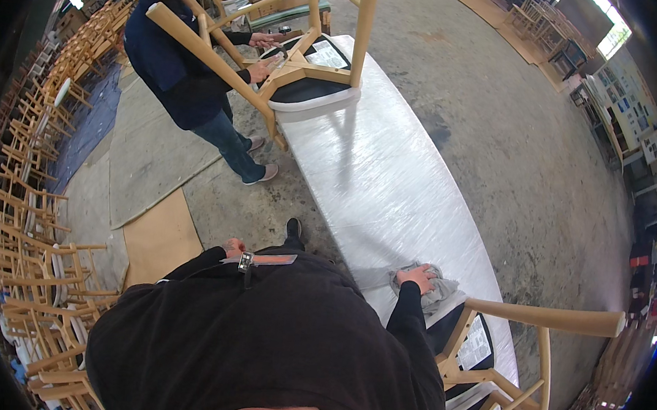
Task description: The person wipes the legs and frame of wooden chairs with a cloth in a workshop. They handle multiple chairs, moving them aside and wiping different parts of each chair's frame.
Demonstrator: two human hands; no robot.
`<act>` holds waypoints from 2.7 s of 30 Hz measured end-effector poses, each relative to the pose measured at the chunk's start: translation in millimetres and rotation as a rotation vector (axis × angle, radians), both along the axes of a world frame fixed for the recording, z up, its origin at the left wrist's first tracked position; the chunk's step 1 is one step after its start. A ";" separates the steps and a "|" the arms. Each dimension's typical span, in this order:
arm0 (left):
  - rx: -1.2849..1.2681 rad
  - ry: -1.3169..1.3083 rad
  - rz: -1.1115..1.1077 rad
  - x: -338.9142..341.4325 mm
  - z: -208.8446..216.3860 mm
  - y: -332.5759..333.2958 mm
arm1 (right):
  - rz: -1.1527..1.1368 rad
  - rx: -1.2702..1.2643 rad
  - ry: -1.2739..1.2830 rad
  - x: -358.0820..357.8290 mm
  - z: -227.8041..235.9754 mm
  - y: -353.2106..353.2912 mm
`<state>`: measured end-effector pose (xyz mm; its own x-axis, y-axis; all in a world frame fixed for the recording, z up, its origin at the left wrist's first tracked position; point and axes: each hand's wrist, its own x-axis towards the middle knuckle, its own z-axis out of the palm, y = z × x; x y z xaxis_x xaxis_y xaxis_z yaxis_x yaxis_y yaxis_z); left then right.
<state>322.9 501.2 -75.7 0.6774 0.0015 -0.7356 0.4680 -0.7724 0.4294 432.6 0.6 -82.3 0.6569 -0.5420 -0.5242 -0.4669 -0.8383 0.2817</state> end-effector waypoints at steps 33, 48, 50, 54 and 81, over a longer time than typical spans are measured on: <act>-0.049 -0.037 -0.151 48.2 8.4 12.0 | -0.395 0.496 -0.918 -41.0 -26.3 -39.2; -0.097 0.077 -0.430 36.3 -20.4 137.8 | -1.075 1.189 -0.483 -297.9 -68.4 191.5; 0.020 0.080 -0.462 26.3 -6.1 180.0 | -1.190 0.962 -0.426 -328.8 -50.3 207.7; 0.226 0.097 -0.569 19.3 33.3 230.6 | -1.284 0.897 -0.771 -384.9 -49.8 232.2; -1.041 -1.717 -0.053 -52.3 309.1 -100.6 | -0.994 1.093 -1.147 -455.8 -7.6 108.5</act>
<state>270.6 400.6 233.4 0.5280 0.0427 0.8482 -0.8492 0.0235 0.5275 -23.3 109.1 -89.9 0.5912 -0.6709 -0.4476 -0.3837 0.2542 -0.8878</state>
